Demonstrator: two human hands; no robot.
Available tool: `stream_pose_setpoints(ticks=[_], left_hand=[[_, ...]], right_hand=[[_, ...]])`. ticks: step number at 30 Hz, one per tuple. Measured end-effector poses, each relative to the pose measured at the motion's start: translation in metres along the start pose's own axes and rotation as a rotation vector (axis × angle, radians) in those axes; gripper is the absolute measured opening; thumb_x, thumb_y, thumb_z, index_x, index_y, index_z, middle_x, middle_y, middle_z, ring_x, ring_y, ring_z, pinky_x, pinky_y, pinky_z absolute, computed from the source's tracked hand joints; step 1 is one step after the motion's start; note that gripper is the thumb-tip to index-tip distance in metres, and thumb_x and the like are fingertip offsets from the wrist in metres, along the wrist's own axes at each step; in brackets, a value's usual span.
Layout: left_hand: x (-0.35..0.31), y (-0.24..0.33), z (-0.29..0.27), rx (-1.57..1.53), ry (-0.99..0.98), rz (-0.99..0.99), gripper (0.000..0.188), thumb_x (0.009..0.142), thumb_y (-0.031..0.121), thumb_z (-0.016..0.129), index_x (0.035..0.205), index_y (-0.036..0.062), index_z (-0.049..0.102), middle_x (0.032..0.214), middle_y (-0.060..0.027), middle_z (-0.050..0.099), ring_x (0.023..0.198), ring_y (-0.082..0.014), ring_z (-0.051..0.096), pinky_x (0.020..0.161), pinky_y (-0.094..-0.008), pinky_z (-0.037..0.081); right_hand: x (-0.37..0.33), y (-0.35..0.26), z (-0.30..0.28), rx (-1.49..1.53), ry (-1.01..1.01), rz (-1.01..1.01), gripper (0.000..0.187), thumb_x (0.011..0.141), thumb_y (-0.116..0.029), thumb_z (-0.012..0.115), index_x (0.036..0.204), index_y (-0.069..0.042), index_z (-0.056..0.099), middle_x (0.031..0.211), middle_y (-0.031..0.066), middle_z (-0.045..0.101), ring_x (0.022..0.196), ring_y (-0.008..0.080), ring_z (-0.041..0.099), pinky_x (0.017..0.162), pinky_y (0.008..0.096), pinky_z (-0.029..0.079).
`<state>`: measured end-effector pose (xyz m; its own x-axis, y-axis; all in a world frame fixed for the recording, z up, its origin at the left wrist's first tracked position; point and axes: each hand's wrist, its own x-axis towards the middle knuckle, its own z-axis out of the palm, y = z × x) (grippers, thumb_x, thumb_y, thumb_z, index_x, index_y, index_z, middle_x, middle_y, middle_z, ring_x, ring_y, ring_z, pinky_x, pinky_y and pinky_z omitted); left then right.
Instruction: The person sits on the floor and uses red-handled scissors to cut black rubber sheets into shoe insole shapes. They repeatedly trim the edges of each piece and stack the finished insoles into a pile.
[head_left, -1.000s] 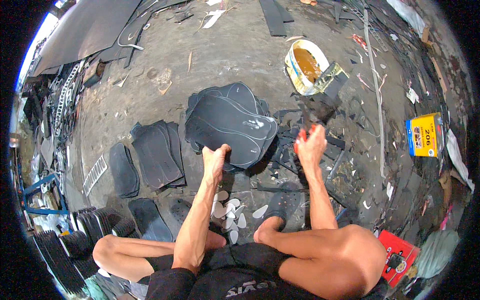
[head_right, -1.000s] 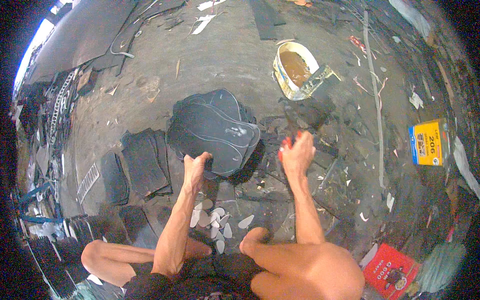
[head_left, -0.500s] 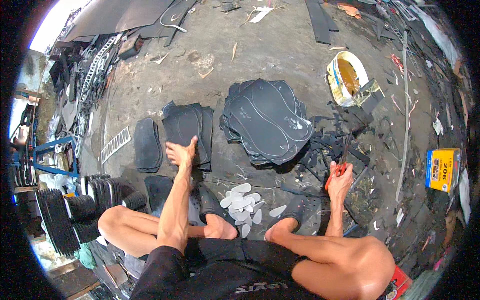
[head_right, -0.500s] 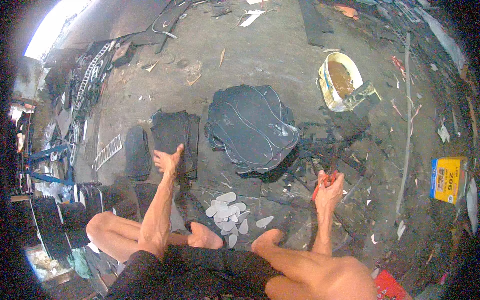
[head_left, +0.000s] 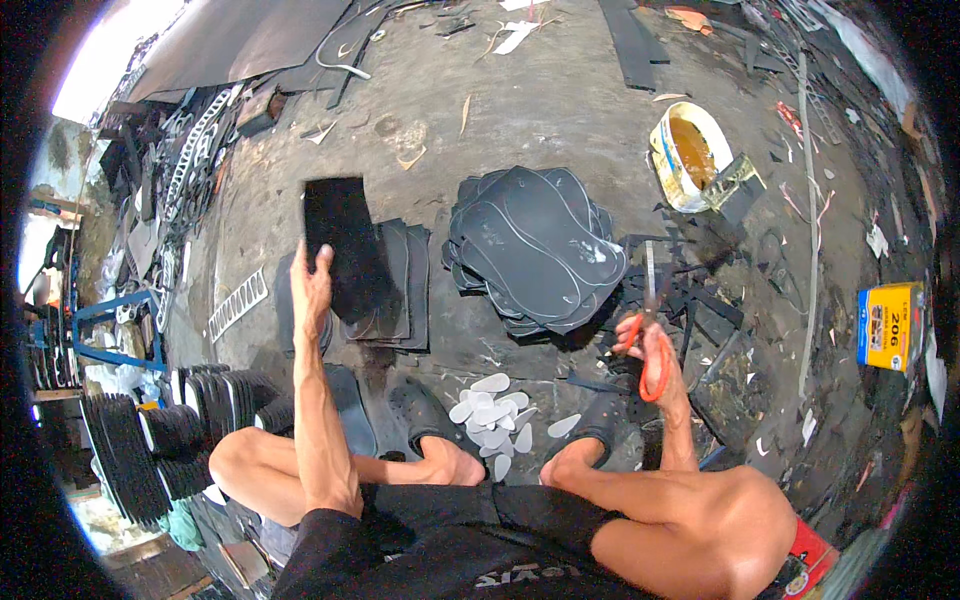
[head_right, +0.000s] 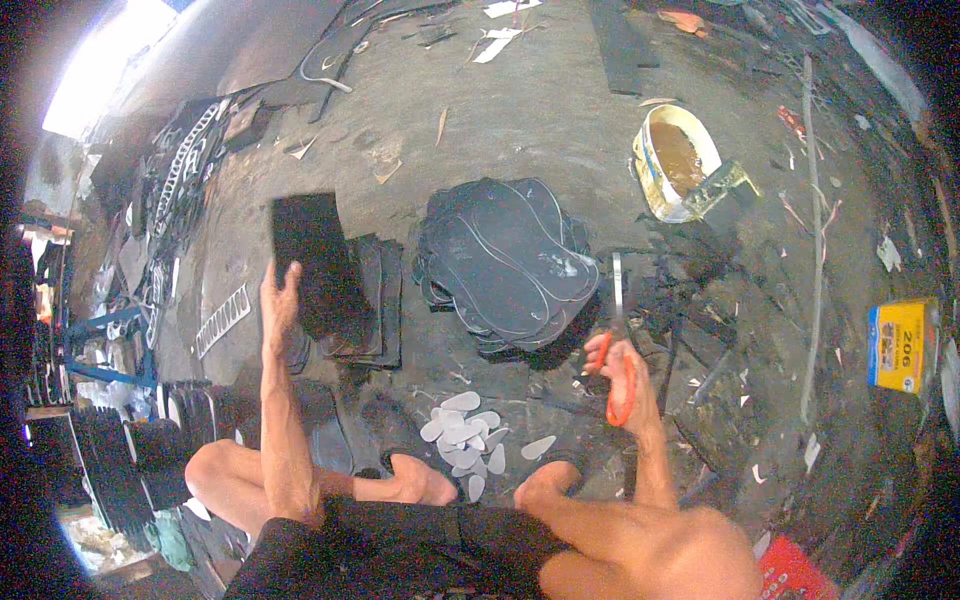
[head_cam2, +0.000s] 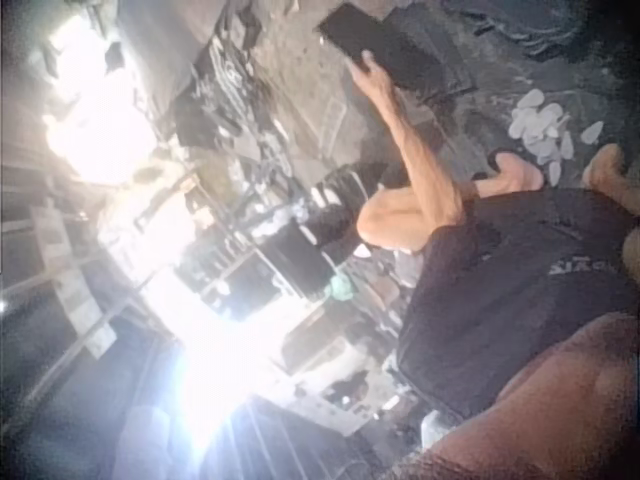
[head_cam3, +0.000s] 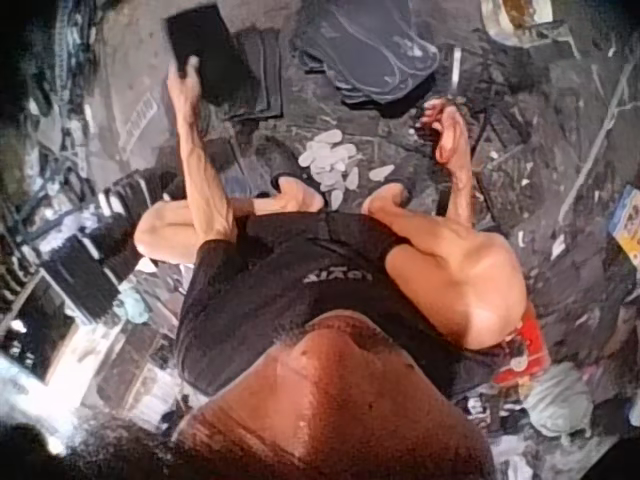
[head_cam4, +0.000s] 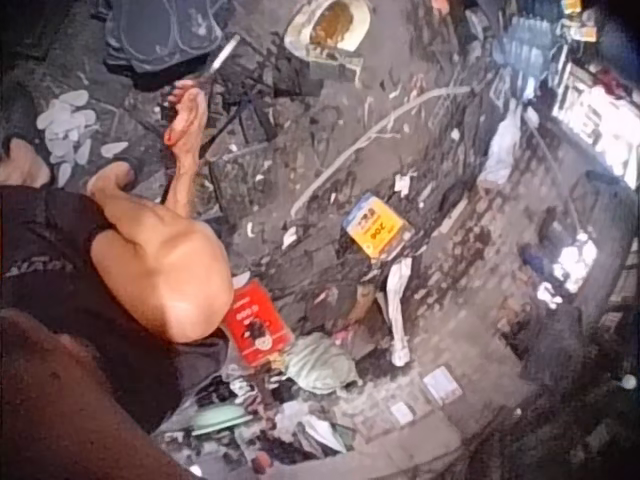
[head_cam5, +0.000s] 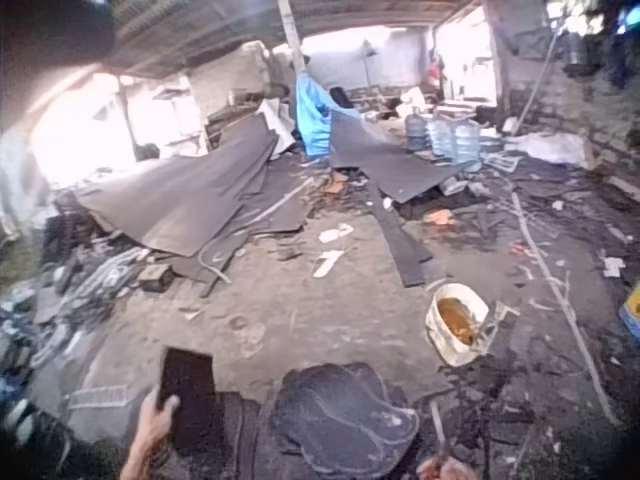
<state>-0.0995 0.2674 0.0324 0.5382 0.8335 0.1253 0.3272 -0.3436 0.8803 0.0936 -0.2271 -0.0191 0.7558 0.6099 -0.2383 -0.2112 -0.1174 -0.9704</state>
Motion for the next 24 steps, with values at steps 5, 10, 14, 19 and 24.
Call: stream_pose_setpoints(ticks=[5,10,14,19,24], left_hand=[[-0.021,0.107,0.047,-0.459,-0.330,-0.390,0.036,0.097,0.022,0.072,0.127,0.0052,0.062,0.115,-0.0048,0.071,0.095,-0.0142,0.067,0.083,-0.0316,0.056],[-0.076,0.123,0.108,-0.504,-0.677,-0.506,0.032,0.095,0.015,0.074,0.124,0.0049,0.066,0.109,-0.0029,0.073,0.090,-0.0134,0.069,0.080,-0.0298,0.058],[-0.097,0.118,0.141,-0.521,-0.837,-0.553,0.029,0.094,0.014,0.075,0.121,0.0057,0.067,0.104,-0.0029,0.073,0.085,-0.0108,0.069,0.074,-0.0269,0.059],[-0.100,0.120,0.142,-0.484,-0.874,-0.557,0.025,0.093,0.015,0.076,0.115,0.0049,0.070,0.099,-0.0012,0.072,0.084,-0.0092,0.067,0.072,-0.0265,0.057],[-0.089,0.116,0.142,-0.392,-0.947,-0.562,0.029,0.093,0.020,0.077,0.115,0.0032,0.070,0.098,-0.0012,0.072,0.082,-0.0090,0.067,0.074,-0.0274,0.056]], right_hand=[[0.008,-0.033,0.021,-0.046,-0.164,0.085,0.058,0.110,-0.052,0.034,0.109,-0.002,0.063,0.092,0.0061,0.064,0.086,0.0173,0.064,0.083,0.0342,0.054],[0.030,-0.044,0.022,-0.202,-0.190,-0.095,0.054,0.109,-0.049,0.039,0.103,0.001,0.059,0.085,0.0145,0.065,0.075,0.0293,0.067,0.071,0.0415,0.054],[0.027,-0.057,-0.006,-0.372,-0.079,-0.076,0.051,0.108,-0.049,0.041,0.100,-0.001,0.057,0.074,0.0178,0.059,0.068,0.0344,0.062,0.066,0.0451,0.049],[0.020,-0.061,-0.008,-0.501,-0.016,-0.091,0.059,0.107,-0.049,0.043,0.077,0.001,0.051,0.062,0.0192,0.047,0.057,0.0324,0.048,0.061,0.0476,0.040],[0.004,-0.061,-0.009,-0.501,0.015,-0.084,0.065,0.107,-0.048,0.045,0.064,0.001,0.046,0.056,0.0168,0.040,0.053,0.0284,0.038,0.057,0.0460,0.036]])
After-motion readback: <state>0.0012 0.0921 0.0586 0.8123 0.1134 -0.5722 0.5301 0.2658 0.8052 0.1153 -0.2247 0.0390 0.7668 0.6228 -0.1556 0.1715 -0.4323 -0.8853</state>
